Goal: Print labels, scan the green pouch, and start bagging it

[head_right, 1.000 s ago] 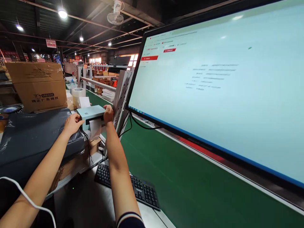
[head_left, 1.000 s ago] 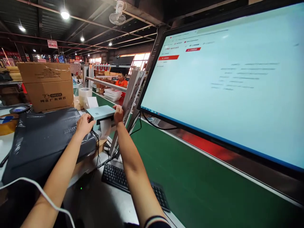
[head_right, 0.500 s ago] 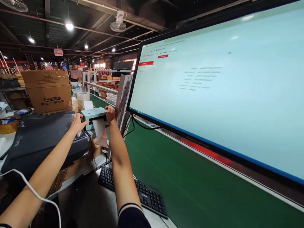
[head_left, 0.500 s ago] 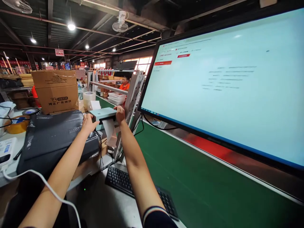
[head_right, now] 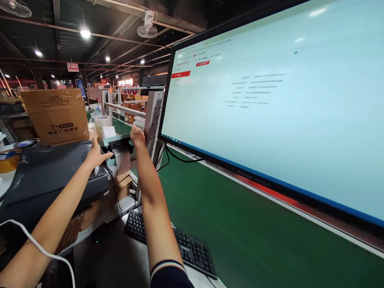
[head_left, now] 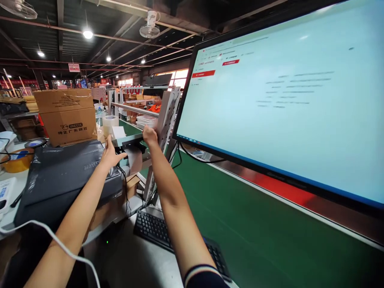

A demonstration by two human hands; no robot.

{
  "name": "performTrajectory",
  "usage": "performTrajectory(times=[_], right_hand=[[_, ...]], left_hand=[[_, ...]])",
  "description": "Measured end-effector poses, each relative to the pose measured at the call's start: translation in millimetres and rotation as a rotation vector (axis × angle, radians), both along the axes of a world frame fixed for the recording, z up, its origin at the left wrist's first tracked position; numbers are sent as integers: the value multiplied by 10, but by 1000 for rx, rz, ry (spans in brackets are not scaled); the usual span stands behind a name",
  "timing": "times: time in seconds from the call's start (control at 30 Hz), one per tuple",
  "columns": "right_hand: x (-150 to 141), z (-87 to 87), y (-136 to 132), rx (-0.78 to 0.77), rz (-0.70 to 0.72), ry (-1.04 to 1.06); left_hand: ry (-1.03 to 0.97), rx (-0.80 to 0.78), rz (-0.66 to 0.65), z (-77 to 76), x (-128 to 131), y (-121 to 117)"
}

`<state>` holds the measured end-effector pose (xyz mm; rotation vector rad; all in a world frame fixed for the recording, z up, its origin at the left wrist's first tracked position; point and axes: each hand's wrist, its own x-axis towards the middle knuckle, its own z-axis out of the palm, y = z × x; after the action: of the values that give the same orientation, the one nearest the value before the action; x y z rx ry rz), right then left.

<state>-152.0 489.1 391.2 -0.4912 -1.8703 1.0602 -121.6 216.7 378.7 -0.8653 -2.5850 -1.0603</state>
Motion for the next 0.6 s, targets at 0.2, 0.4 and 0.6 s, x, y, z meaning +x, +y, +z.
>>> performTrajectory(times=[0.2,0.4,0.6], right_hand=[[582,-399,-236,-65,-132,16],[1047,-1085,-682,23,-69,-124],[1049,-843,-730,-244,151,-167]], left_hand=[[131,-322,-121,566,-273,-9],[133,-242,-133,666,-538,-33],[62,-97,-18,638,-731,20]])
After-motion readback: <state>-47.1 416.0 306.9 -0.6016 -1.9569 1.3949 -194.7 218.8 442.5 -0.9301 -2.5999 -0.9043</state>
